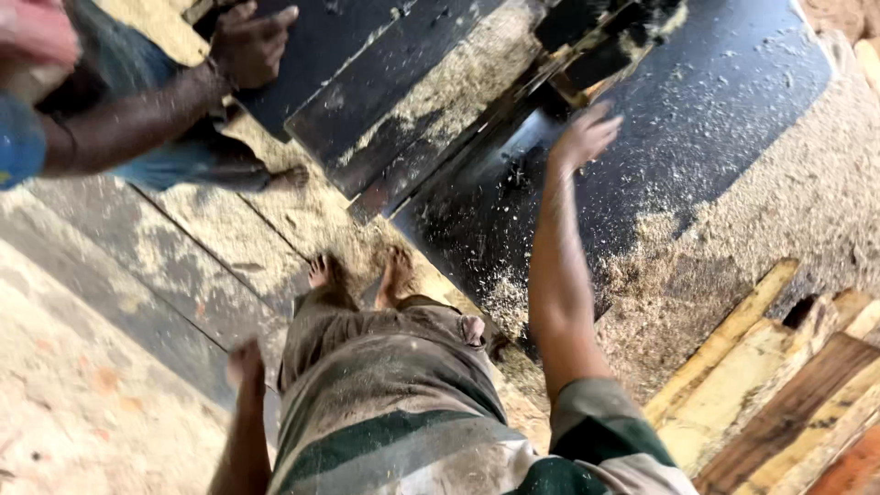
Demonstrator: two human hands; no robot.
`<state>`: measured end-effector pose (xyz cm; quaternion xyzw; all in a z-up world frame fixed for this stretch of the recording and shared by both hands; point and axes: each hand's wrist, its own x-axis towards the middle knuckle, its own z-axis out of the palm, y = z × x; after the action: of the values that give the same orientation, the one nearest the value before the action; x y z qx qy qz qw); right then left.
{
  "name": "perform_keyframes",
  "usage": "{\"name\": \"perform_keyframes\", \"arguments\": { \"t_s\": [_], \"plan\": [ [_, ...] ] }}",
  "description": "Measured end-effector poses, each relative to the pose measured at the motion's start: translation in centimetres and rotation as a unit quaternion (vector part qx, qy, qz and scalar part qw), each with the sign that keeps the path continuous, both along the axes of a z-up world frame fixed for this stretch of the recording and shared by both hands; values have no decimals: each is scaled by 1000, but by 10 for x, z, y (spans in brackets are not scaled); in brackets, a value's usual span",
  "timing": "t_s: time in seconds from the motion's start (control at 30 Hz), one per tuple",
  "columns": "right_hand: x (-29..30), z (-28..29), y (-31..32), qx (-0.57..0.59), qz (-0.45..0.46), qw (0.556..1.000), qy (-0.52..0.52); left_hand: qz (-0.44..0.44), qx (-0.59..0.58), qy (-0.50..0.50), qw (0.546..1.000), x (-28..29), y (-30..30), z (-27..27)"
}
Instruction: The person processes wood planks by feeding them through a vertical sawmill blade while a co-worker assists from the opposite side. The person guides the wood by hand along the saw guide and clears sawdust from the work area.
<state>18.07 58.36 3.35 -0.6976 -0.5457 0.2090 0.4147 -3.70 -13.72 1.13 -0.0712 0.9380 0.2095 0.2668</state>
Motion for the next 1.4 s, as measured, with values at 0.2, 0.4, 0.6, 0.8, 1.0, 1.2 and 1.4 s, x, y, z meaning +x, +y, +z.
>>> {"name": "perform_keyframes", "arguments": {
  "t_s": [0.2, 0.4, 0.6, 0.8, 1.0, 1.2, 1.4],
  "plan": [
    [45, 36, -306, -9, 346, 897, -276, -214, -90, -126, 964, 12, -81, -22],
    [229, 38, -380, -249, -9, 905, -343, -299, -68, -163, 938, 19, -102, -17],
    [266, 44, -300, -211, -116, 936, -257, -585, -198, -126, 776, -74, -1, -19],
    [166, 50, -273, -35, 73, 979, -187, -379, 52, -17, 924, -130, 68, 22],
    [75, 81, -264, 1, 130, 986, -106, -464, 48, -191, 863, -101, 110, 33],
    [21, 103, -314, -136, 155, 975, 86, -489, 208, -360, 767, -33, 137, 42],
    [-56, 83, -419, -100, 144, 968, -182, -449, 339, -338, 755, 10, 161, 26]
  ]
}}
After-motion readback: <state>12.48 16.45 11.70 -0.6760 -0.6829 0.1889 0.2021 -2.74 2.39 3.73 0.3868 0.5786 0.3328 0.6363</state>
